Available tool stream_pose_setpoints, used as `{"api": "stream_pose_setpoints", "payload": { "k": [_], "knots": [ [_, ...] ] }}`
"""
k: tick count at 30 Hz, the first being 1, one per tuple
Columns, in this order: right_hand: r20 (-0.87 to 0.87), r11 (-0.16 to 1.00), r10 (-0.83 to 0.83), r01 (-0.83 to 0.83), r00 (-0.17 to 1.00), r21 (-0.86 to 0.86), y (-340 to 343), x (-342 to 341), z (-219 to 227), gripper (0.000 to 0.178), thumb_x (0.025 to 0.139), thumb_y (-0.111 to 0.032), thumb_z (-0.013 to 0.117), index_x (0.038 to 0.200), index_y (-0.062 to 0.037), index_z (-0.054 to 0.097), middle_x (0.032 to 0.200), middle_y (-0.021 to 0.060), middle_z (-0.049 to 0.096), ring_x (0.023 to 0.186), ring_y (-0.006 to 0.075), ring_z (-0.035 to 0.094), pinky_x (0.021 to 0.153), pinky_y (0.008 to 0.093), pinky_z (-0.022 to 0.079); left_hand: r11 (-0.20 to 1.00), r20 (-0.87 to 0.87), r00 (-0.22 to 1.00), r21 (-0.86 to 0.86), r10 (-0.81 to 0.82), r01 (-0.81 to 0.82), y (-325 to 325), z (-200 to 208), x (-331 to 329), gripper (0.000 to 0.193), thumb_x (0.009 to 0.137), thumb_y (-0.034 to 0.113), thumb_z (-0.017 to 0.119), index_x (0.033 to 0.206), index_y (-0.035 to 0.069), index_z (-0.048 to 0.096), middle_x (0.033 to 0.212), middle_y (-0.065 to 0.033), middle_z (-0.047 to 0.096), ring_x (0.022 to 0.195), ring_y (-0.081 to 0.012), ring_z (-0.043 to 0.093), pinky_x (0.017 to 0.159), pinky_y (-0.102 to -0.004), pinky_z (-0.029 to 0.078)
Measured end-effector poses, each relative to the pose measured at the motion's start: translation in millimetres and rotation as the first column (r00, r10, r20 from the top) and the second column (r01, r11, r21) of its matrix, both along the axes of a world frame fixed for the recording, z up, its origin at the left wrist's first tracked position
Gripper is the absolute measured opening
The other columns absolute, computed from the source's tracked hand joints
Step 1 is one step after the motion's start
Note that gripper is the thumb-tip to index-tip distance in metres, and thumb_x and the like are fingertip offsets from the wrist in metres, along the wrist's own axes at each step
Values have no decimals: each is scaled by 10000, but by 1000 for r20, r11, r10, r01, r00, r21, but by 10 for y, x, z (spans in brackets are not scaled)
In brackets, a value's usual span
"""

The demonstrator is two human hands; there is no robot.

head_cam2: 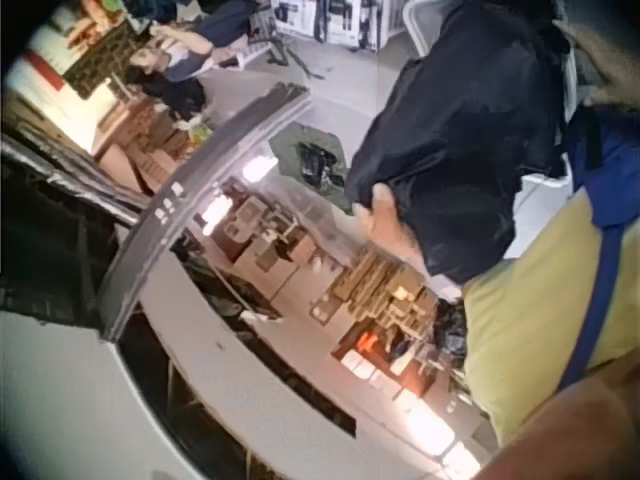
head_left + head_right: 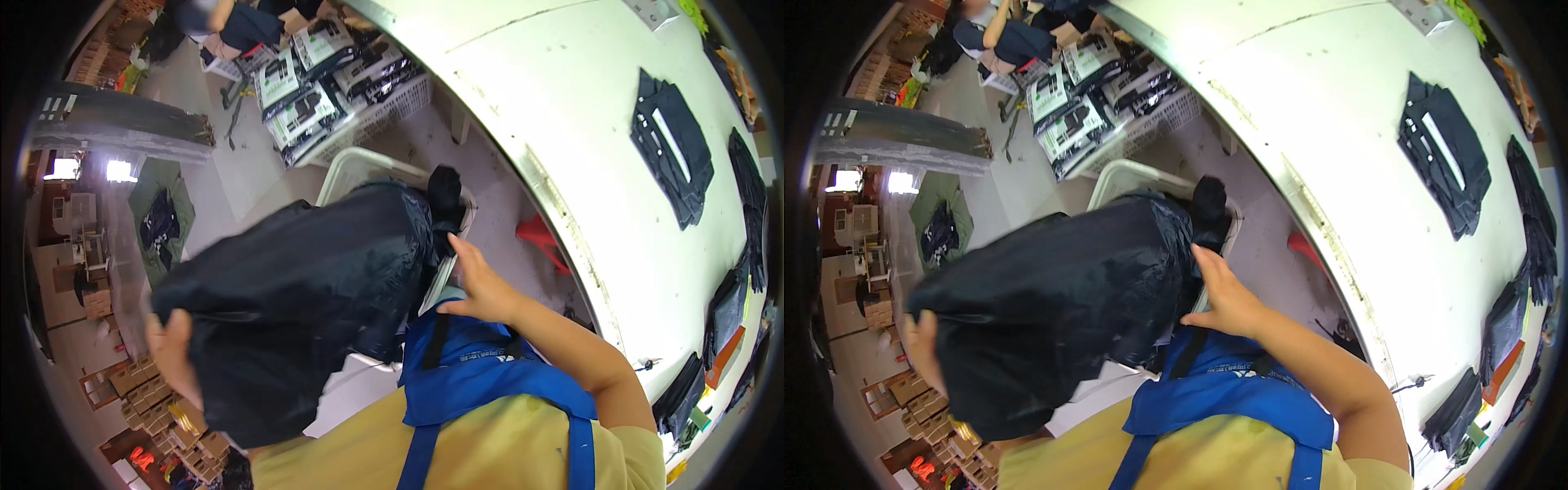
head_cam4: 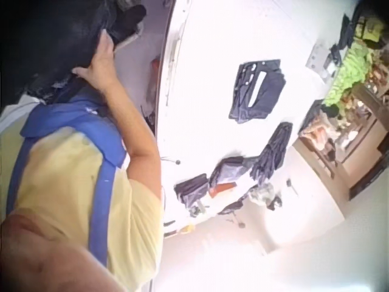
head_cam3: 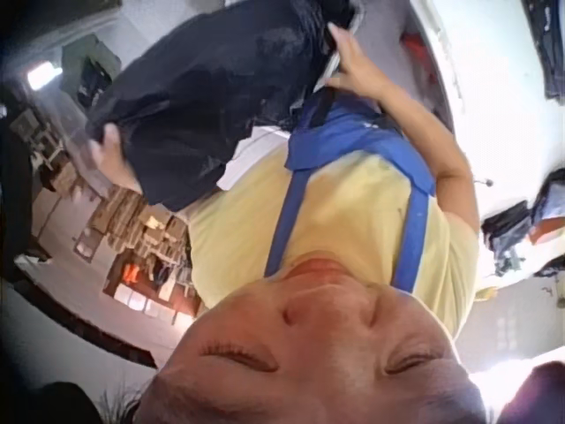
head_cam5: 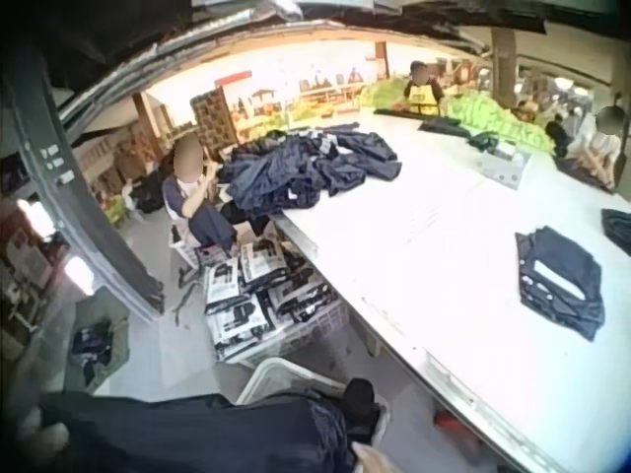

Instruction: The person folds dark jackets on a white table, aligning edges and smoothing the fabric. They use shears to trim loose threads from the jackets and place the finished items into a white basket.

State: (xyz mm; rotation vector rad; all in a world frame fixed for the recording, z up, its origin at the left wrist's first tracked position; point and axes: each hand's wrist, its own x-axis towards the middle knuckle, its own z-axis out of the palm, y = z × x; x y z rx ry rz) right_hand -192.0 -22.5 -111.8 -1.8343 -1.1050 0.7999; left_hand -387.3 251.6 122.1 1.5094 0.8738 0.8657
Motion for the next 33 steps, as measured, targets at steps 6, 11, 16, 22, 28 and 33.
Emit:
{"api": "stream_pose_setpoints", "payload": {
  "k": [6,11,16,22,28,33],
  "knots": [
    [-467,960,-78,193,881,203,765,488,1021,1361,649,-190,889,1486,-77,-179,1519,297,120,1119,305,576,874,369,509,950,569,762,210,-310,230,-334,949,1475,301,883,85,535,1156,-42,543,1048,-159,638,932,-240,637,883,-359,513],
    [-349,848,-123,281,929,449,200,1252,1581,1123,783,-342,775,1513,-66,-33,1177,239,578,839,213,595,771,326,500,717,719,396,203,-572,667,-1596,1714,3287,273,930,77,463,1175,-34,512,1072,-166,618,954,-267,622,897,-382,512],
    [-795,552,-216,742,567,380,-1329,2100,1682,603,927,-538,434,1296,-69,525,1205,124,612,1069,235,596,923,390,470,290,702,195,17,-685,957,-3194,1463,5159,254,976,69,391,1194,-26,481,1097,-173,599,975,-295,606,911,-405,510],
    [-920,243,-204,928,335,284,-3067,2555,948,856,885,-759,275,1476,-142,296,1301,168,536,1140,293,508,1001,426,364,-35,-368,59,243,-928,969,-3234,287,5707,697,937,309,583,1494,82,230,1459,-167,413,1320,-267,431,1067,-385,359],
    [-402,-77,-900,969,-168,-234,-3554,2120,-177,814,874,-433,626,1482,-64,230,1435,187,398,1279,302,431,1061,402,331,-8,-844,228,265,-485,964,-2475,-1139,4571,1168,662,528,787,1510,62,134,1519,-300,184,1405,-446,210,1139,-477,217],
    [-654,-98,-751,995,-93,-30,-3060,1611,-637,577,965,-359,506,1442,-91,324,1364,116,481,1209,213,498,1011,314,397,-183,-842,-34,78,-539,980,-2941,-1583,3867,1294,568,548,832,1529,153,62,1546,-292,36,1405,-523,96,1067,-674,177]
  ]
}}
